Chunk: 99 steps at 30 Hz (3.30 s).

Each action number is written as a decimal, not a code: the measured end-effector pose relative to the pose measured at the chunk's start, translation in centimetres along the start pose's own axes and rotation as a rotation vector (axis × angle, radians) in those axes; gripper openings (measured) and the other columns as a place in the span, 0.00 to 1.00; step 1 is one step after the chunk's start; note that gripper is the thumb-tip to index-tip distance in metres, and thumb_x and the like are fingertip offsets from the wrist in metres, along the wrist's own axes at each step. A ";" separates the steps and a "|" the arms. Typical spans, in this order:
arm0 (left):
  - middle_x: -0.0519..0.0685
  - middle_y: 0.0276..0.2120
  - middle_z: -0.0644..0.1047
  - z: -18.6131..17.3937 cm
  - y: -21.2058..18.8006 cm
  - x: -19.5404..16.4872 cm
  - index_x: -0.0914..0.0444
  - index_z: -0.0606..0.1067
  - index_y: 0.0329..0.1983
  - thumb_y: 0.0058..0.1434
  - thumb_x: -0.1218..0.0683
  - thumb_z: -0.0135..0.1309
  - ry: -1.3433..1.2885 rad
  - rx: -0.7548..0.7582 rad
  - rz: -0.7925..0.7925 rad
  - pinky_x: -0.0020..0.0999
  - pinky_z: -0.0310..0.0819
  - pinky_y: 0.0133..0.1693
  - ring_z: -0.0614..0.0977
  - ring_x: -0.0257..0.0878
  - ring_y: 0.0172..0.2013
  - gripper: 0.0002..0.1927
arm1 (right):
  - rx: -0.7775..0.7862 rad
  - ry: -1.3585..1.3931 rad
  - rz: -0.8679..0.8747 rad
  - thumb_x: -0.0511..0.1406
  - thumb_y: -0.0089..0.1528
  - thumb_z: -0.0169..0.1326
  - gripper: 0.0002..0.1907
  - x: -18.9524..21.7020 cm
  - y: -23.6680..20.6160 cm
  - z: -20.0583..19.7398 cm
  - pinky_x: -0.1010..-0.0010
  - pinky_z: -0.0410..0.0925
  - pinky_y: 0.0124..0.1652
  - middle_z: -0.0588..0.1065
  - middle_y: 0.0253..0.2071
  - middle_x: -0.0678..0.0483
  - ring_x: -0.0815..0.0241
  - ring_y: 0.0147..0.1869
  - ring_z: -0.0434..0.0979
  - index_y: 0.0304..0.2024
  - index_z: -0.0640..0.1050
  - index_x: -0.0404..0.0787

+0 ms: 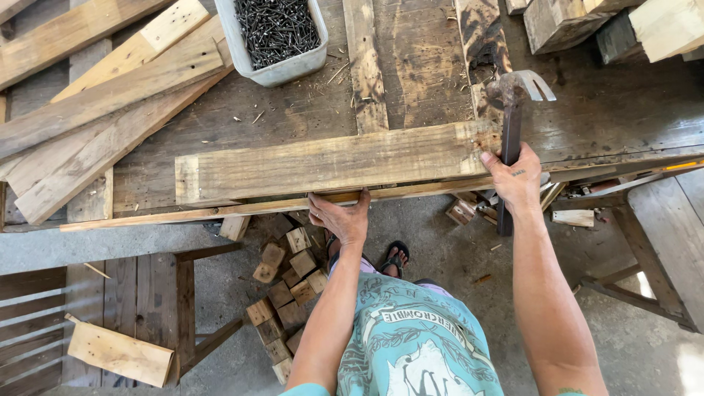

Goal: The person hammers nails into wooden pallet planks on a workbench, positioning nails from a bin and driving them into the boards. They reposition planks and wood blocks on the bench between nails and continue hammering along the boards.

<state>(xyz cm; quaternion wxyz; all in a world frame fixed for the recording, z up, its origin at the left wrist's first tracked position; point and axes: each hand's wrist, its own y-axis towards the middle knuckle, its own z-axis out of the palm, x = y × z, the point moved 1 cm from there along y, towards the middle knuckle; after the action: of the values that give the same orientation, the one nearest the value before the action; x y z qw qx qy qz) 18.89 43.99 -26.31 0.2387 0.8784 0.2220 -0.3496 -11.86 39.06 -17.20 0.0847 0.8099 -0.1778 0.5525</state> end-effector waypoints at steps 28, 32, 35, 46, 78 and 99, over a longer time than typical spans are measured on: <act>0.62 0.57 0.66 -11.8 8.5 2.7 0.67 0.60 0.67 0.60 0.51 0.66 -0.261 0.246 0.423 0.46 0.71 0.58 0.71 0.52 0.58 0.38 | -0.015 -0.100 0.039 0.33 0.62 0.66 0.15 -2.6 1.7 0.9 0.73 0.67 0.42 0.76 0.39 0.57 0.67 0.40 0.72 0.47 0.77 0.33; 0.54 0.42 0.78 -10.1 24.0 1.3 0.65 0.74 0.50 0.65 0.58 0.59 -0.521 0.367 0.244 0.35 0.82 0.40 0.83 0.42 0.39 0.13 | -0.033 -0.008 0.090 0.32 0.62 0.65 0.14 -2.5 2.0 1.9 0.75 0.68 0.42 0.77 0.40 0.58 0.69 0.41 0.73 0.49 0.78 0.35; 0.56 0.39 0.81 -4.2 37.6 -1.4 0.65 0.77 0.47 0.63 0.57 0.59 -0.324 0.307 0.396 0.38 0.79 0.42 0.84 0.46 0.38 0.11 | -0.082 -0.005 0.137 0.31 0.61 0.66 0.14 -2.4 2.3 2.4 0.75 0.68 0.42 0.77 0.39 0.58 0.69 0.41 0.73 0.47 0.78 0.34; 0.56 0.42 0.80 8.6 48.7 -3.5 0.62 0.81 0.38 0.58 0.53 0.62 0.476 0.884 0.818 0.48 0.78 0.46 0.82 0.55 0.46 0.09 | -0.210 -0.163 0.213 0.36 0.58 0.69 0.16 -0.7 1.5 3.9 0.75 0.64 0.37 0.74 0.35 0.61 0.69 0.37 0.68 0.43 0.79 0.37; 0.64 0.42 0.82 2.7 44.9 -5.8 0.65 0.81 0.40 0.58 0.59 0.53 0.488 0.601 0.373 0.52 0.79 0.46 0.84 0.60 0.45 0.10 | -0.447 -0.440 -0.146 0.37 0.59 0.72 0.18 3.3 -1.2 5.3 0.67 0.68 0.43 0.75 0.37 0.52 0.59 0.40 0.73 0.42 0.78 0.33; 0.49 0.37 0.85 -9.6 19.5 -0.6 0.64 0.80 0.43 0.61 0.60 0.63 -0.523 0.895 0.245 0.31 0.77 0.35 0.83 0.35 0.33 0.08 | -0.153 0.402 0.109 0.37 0.68 0.56 0.18 3.9 -20.4 8.0 0.75 0.65 0.28 0.71 0.28 0.57 0.67 0.26 0.70 0.57 0.71 0.34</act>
<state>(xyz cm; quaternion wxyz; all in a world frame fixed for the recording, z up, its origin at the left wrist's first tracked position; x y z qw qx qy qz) 34.21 34.03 -14.61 -0.0729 0.7972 -0.1202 -0.5871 4.11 54.51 -15.42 0.1497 0.6640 -0.2424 0.6913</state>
